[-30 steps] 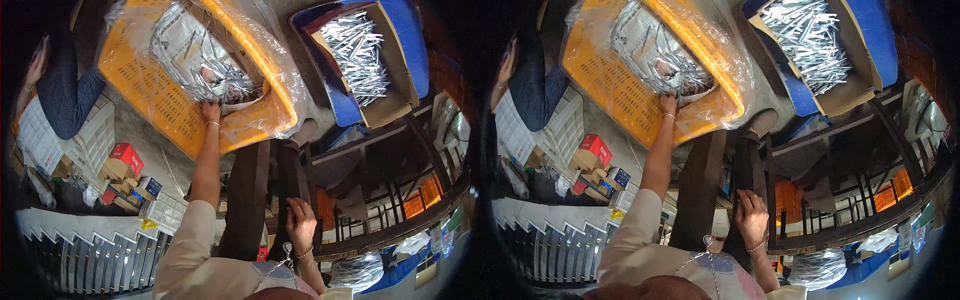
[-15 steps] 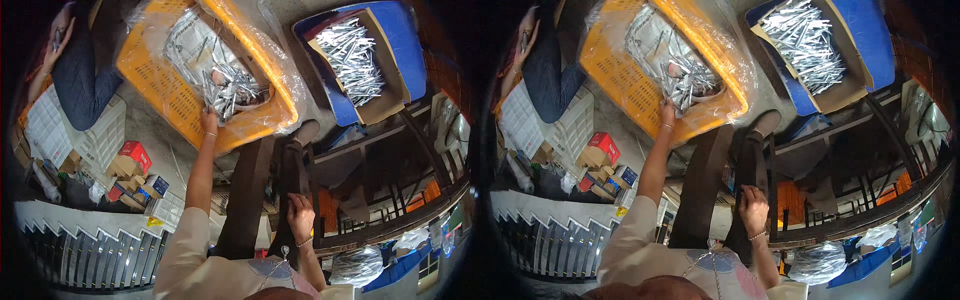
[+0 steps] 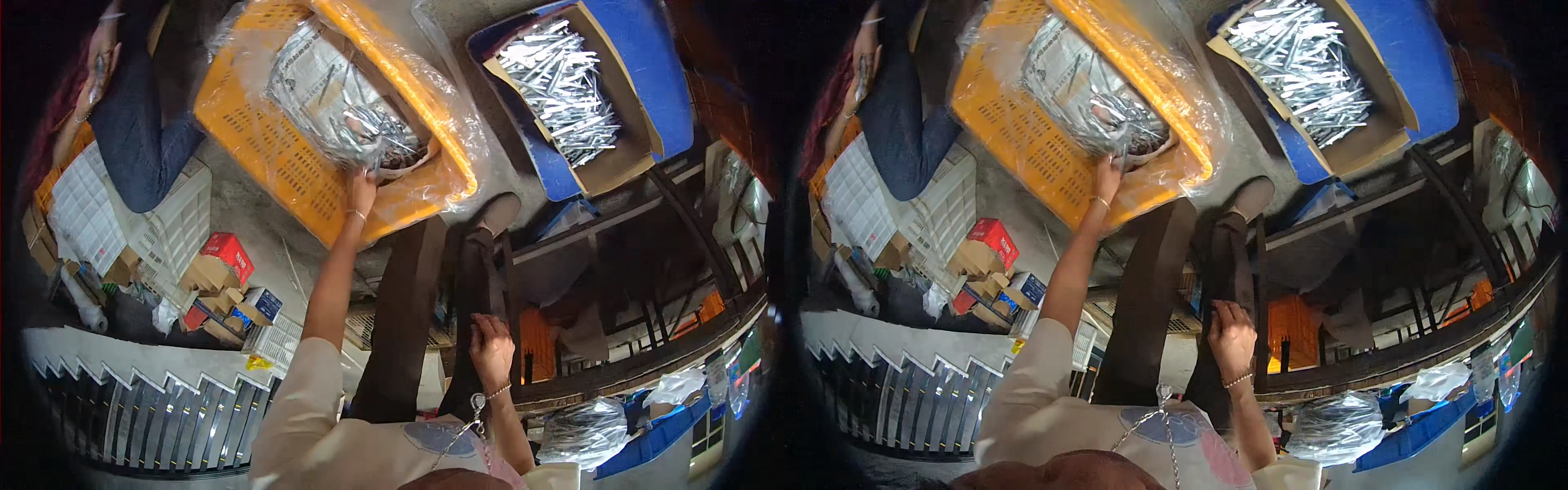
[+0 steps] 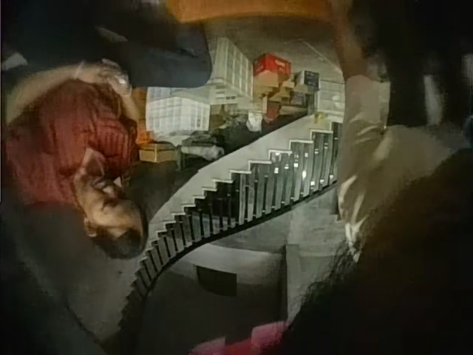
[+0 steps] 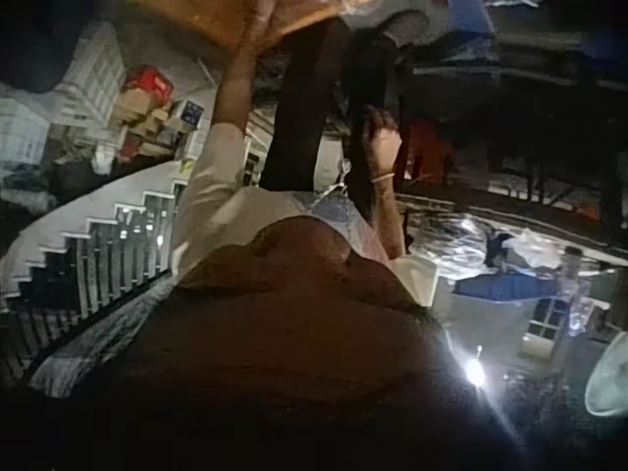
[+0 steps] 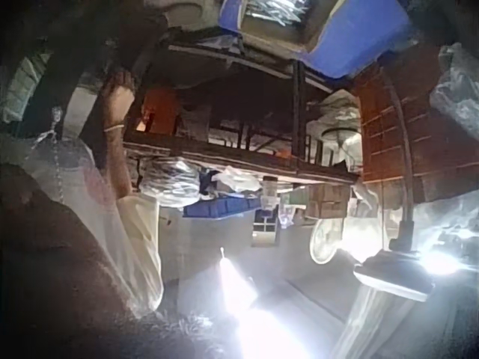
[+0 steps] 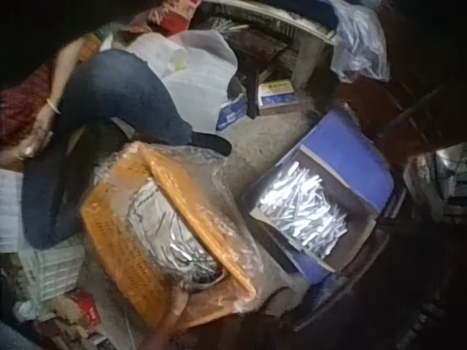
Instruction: Sorting and organizing small metal components from a basket into a tray.
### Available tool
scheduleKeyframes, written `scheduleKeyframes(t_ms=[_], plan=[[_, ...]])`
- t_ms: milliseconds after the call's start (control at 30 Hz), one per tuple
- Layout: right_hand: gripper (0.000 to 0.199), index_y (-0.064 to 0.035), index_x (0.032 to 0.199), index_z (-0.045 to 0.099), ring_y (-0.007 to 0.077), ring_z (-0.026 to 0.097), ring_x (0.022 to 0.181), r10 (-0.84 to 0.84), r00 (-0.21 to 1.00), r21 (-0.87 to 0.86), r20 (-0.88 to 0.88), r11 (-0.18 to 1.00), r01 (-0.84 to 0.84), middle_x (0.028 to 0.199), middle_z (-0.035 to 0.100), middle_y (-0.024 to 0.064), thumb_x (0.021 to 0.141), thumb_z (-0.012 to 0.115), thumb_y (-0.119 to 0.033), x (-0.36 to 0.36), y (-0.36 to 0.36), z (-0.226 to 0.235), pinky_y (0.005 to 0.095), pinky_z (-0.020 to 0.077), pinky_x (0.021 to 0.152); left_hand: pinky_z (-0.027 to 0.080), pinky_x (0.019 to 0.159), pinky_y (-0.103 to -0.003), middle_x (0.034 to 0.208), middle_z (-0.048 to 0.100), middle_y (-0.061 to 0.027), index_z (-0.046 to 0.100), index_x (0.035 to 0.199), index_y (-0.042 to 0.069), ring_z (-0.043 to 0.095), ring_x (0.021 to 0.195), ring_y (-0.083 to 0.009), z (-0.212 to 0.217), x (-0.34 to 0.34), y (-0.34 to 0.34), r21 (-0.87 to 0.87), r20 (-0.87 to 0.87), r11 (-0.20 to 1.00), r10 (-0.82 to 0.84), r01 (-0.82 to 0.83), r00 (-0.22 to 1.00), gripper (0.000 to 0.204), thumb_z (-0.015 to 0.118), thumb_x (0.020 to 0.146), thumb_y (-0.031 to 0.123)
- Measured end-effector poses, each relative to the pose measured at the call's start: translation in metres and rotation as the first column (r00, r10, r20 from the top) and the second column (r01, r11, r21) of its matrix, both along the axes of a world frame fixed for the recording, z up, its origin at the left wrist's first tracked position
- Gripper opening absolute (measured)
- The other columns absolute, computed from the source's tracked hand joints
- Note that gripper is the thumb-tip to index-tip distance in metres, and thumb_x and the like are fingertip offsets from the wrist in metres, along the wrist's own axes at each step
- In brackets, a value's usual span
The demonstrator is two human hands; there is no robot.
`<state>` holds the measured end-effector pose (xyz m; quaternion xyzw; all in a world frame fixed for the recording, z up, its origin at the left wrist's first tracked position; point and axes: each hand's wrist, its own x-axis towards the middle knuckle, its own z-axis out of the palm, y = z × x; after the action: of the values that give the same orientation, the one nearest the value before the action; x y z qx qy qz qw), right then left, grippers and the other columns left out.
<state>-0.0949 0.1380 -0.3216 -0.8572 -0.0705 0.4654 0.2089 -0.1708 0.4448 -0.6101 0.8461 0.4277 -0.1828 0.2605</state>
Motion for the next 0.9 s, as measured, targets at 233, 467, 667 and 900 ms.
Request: scheduleKeyframes(t_ms=[233,467,667,900], plan=[[0.021,-0.0037,0.096,0.061,0.0294,0.059,0.083,-0.04,0.999,-0.013,-0.023,0.999,0.039,0.091,0.062,0.0119,0.076,0.055,-0.003,0.002,-0.007,0.0,0.0379,0.0482,0.074,0.045,0.079,-0.047,0.097,0.059,-0.0285,0.058,0.096,-0.003,0.056,0.092,-0.0426,-0.028,0.027,-0.011,-0.006,-0.323,1.0,-0.002,0.001,0.946,0.045,0.061,0.079,0.038],[0.021,-0.0051,0.097,0.062,0.0294,0.059,0.083,-0.029,1.0,0.001,-0.006,1.0,0.029,0.092,0.062,0.0112,0.076,0.055,-0.005,0.002,-0.006,0.001,0.0388,0.048,0.073,0.043,0.082,-0.045,0.091,0.058,-0.0261,0.056,0.094,-0.002,0.055,0.09,-0.0399,-0.053,-0.027,0.015,0.001,-0.122,0.989,-0.15,0.151,0.981,0.023,0.05,0.081,0.016],[0.02,-0.0066,0.095,0.062,0.0288,0.06,0.081,-0.078,0.997,-0.017,0.003,0.997,0.079,0.09,0.062,0.01,0.076,0.056,-0.007,-0.012,-0.009,0.001,0.0382,0.0488,0.07,0.047,0.059,-0.03,0.069,0.055,-0.0092,0.052,0.082,0.002,0.057,0.066,-0.0149,0.015,0.012,0.023,-0.637,0.013,0.549,0.709,-0.541,0.705,0.022,0.05,0.09,0.022],[0.015,-0.0083,0.09,0.063,0.0305,0.06,0.078,-0.092,0.996,-0.028,0.009,0.995,0.092,0.085,0.061,0.0112,0.076,0.058,-0.009,-0.021,-0.003,0.007,0.0389,0.0491,0.068,0.042,0.055,-0.027,0.066,0.04,0.0006,0.045,0.081,0.012,0.046,0.061,-0.0119,0.06,-0.019,-0.012,-0.773,-0.193,0.22,0.812,-0.596,0.551,0.026,0.046,0.093,0.034]])
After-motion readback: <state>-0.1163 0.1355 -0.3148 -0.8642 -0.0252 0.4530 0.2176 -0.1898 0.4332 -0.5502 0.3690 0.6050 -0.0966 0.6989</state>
